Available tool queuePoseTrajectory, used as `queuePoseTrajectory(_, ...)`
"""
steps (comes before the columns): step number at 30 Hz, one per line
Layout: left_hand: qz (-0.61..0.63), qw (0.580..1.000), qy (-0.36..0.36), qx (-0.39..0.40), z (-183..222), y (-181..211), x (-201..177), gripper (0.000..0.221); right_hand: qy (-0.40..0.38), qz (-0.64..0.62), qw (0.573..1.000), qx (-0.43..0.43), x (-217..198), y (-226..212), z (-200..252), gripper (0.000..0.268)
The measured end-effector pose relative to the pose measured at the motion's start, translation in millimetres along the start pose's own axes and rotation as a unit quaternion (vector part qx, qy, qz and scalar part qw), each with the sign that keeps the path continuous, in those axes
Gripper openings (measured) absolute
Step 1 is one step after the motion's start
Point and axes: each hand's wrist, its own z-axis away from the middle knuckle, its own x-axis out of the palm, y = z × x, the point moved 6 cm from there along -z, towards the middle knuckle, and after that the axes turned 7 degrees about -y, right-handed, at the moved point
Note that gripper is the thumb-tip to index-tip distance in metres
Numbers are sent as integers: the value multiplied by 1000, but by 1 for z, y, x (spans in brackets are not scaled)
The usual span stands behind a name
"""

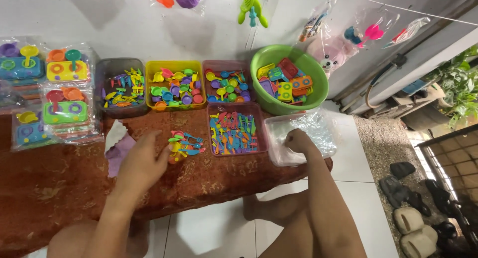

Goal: Sorting small plastic toys and placing them into small plastic bags.

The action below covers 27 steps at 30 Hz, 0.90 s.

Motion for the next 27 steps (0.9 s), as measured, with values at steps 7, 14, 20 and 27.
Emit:
queuePoseTrajectory(7, 79, 993, 37, 77, 26, 1, 50, 48, 55, -338, 934, -102, -63, -63, 77, 10)
queuePoseTrajectory(14, 216, 951, 13, 220, 3, 56, 52, 57, -105, -565, 769, -281, -47, -194, 122, 9)
queuePoseTrajectory(20, 337, 911, -69, 226, -34, 54, 62, 69, -249, -588, 690, -341, 11, -269, 113, 11)
queuePoseTrajectory(27, 463, 882, 11, 87, -43, 4, 35, 18, -264, -569, 719, -298, -2, -328, 127, 85)
